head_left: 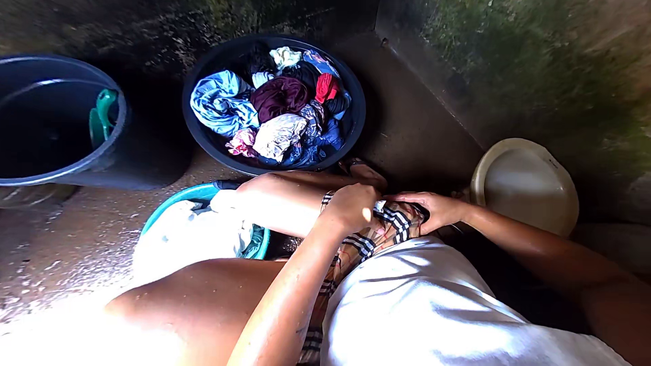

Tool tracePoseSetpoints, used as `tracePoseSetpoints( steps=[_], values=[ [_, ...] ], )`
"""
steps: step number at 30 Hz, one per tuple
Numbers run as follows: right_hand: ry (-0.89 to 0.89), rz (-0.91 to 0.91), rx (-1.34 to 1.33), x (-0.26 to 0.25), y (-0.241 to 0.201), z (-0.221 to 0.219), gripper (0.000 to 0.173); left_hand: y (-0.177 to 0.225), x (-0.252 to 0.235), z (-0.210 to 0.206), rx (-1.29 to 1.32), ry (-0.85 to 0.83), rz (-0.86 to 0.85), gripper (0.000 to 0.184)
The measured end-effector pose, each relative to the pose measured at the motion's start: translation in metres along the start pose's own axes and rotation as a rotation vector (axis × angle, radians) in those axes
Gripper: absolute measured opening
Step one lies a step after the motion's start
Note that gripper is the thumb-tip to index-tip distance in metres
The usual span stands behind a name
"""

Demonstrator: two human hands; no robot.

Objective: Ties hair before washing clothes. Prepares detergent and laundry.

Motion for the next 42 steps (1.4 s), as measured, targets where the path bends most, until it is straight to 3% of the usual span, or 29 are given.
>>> tracePoseSetpoints(
  steps=[3,5,6,9,10,13,18,21,24,26,30,33,36,39,42],
  values=[
    [0.041,-0.098,0.039,0.001,0.005,0.004,0.098,-0.003,-0.014,-0.01,-0.049,-0.082,0.1,0.055],
    [0.13,-0.095,0.152,0.005,-0.002,0.009,0.09,-0.003,-0.018,-0.009,-0.056,-0.119,0.167,0.056],
    [0.198,-0.011,0.234,0.01,-0.011,0.012,0.078,-0.001,-0.02,-0.008,-0.061,-0.134,0.189,0.056],
    [0.374,0.3,0.468,0.034,-0.041,0.012,0.02,-0.001,-0.022,-0.007,-0.072,-0.165,0.218,0.054],
    [0.39,0.371,0.513,0.041,-0.046,0.011,0.014,-0.002,-0.023,-0.008,-0.076,-0.169,0.221,0.054],
    [0.324,0.361,0.473,0.055,-0.041,0.013,0.02,-0.002,-0.023,-0.008,-0.061,-0.17,0.232,0.052],
    [-0.015,0.119,0.247,0.049,-0.027,0.024,0.021,0.004,-0.022,-0.013,-0.051,-0.139,0.182,0.047],
    [0.152,-0.076,0.141,0.034,-0.02,0.058,0.028,0.0,-0.015,-0.011,-0.029,-0.082,0.166,0.048],
    [0.134,-0.356,0.167,0.011,0.007,0.048,0.047,-0.006,0.01,0.005,0.069,0.081,0.131,0.051],
    [0.035,-0.441,0.186,0.0,0.018,0.031,0.047,-0.008,0.037,0.024,0.113,0.258,0.071,0.057],
    [-0.097,-0.521,0.361,-0.008,0.01,0.031,0.059,-0.014,0.121,0.073,0.117,0.727,-0.07,0.056],
    [-0.026,-0.557,0.504,-0.022,-0.011,0.045,0.063,-0.029,0.197,0.108,0.071,1.011,0.029,0.054],
    [0.056,-0.438,0.498,-0.045,-0.043,0.048,0.06,-0.064,0.263,0.121,0.109,1.299,0.128,0.053],
    [0.011,-0.385,0.507,-0.061,-0.065,0.042,0.049,-0.072,0.304,0.128,0.107,1.455,0.16,0.053],
    [-0.076,-0.511,0.585,-0.06,-0.066,0.038,0.054,-0.076,0.323,0.127,0.132,1.49,0.157,0.053]
  ],
)
Point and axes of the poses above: each hand's wrist, its own x-axis away from the middle knuckle, its own z-axis out of the back of the hand, y = z × x, the point moved 9 cm from there along -x, towards the middle knuckle, and after that the axes turned 10 degrees about -z, right-handed, at the moved point
